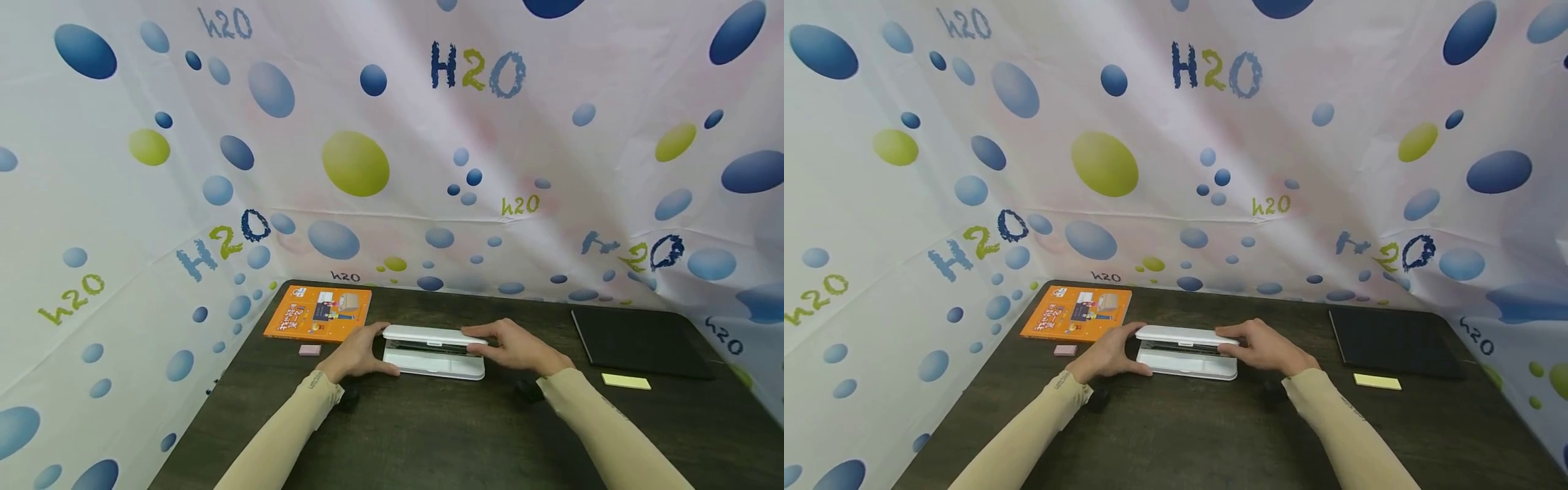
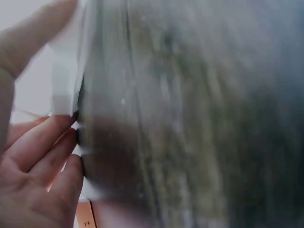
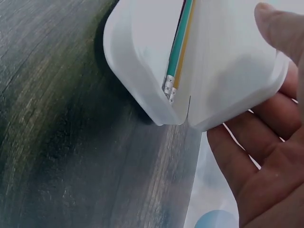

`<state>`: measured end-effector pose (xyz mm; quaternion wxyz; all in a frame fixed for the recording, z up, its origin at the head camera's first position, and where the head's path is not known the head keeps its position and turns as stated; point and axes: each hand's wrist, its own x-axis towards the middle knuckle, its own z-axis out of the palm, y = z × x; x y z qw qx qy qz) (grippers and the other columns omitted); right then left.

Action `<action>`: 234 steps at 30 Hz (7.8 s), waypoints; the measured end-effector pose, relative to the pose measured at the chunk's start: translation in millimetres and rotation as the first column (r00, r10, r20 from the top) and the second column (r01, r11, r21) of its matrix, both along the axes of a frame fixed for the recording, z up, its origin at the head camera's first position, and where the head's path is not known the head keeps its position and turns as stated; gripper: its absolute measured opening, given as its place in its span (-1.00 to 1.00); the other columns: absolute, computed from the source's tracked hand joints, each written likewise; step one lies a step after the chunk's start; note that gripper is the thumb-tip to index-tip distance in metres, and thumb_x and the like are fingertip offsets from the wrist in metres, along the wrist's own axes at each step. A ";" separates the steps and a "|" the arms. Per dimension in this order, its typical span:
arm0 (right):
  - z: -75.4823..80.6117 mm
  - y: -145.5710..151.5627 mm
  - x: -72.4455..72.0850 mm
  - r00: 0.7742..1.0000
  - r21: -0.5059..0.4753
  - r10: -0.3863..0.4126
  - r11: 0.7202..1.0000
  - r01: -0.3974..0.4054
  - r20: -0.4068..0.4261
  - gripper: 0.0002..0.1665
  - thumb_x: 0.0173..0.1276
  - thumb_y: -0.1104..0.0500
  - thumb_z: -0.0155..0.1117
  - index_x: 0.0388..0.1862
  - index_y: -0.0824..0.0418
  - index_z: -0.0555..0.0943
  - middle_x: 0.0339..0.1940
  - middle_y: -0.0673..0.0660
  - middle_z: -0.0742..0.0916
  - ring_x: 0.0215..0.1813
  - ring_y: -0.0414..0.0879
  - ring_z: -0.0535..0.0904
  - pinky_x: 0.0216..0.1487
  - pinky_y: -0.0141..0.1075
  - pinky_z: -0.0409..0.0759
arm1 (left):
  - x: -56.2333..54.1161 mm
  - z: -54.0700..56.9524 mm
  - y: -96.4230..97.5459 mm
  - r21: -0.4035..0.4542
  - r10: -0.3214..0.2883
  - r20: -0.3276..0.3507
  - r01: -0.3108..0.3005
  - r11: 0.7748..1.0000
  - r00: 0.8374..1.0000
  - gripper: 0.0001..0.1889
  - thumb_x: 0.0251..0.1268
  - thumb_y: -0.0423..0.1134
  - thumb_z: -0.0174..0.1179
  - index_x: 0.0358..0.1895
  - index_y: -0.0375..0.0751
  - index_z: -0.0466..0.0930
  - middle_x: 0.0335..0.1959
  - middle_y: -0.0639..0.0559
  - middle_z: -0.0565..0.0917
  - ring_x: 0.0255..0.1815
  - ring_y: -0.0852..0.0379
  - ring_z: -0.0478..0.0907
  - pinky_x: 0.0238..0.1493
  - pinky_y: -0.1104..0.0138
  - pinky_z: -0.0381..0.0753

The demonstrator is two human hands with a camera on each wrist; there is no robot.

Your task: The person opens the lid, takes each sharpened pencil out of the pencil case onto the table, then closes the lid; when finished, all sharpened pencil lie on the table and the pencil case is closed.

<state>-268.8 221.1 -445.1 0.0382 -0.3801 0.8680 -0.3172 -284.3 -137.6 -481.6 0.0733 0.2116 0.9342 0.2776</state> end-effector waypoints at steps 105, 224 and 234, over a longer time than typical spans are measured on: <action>-36.3 4.1 -68.4 0.859 -0.232 -0.487 0.828 0.511 0.155 -0.53 0.52 0.20 0.17 0.38 0.20 0.52 -0.02 0.28 0.69 -0.19 0.06 0.57 -0.31 -0.18 0.53 | 2.5 6.4 0.3 -0.187 -0.261 -0.057 0.246 0.951 0.964 -0.12 0.44 0.25 0.05 0.60 -0.16 -0.06 0.65 -0.04 -0.24 0.62 -0.11 -0.17 0.52 0.01 0.10; -41.5 -15.7 4.8 0.968 -0.096 -0.218 0.974 0.207 -0.125 -0.70 0.31 0.28 0.42 0.03 0.15 0.76 0.02 0.10 0.76 0.06 0.04 0.64 0.03 0.02 0.63 | -0.6 3.0 0.5 -0.176 -0.239 -0.032 0.230 0.957 0.970 -0.12 0.42 0.27 0.06 0.61 -0.11 -0.04 0.65 0.02 -0.23 0.62 0.00 -0.16 0.54 0.06 0.04; -39.7 -14.0 2.0 0.953 -0.096 -0.255 0.966 0.242 -0.162 -0.77 0.32 0.32 0.39 -0.07 0.16 0.77 -0.09 0.06 0.76 -0.05 -0.02 0.65 -0.04 -0.01 0.64 | -2.5 4.6 2.3 -0.177 -0.246 -0.045 0.235 0.956 0.968 -0.13 0.43 0.27 0.05 0.60 -0.12 -0.03 0.65 0.01 -0.21 0.62 -0.03 -0.15 0.54 0.05 0.03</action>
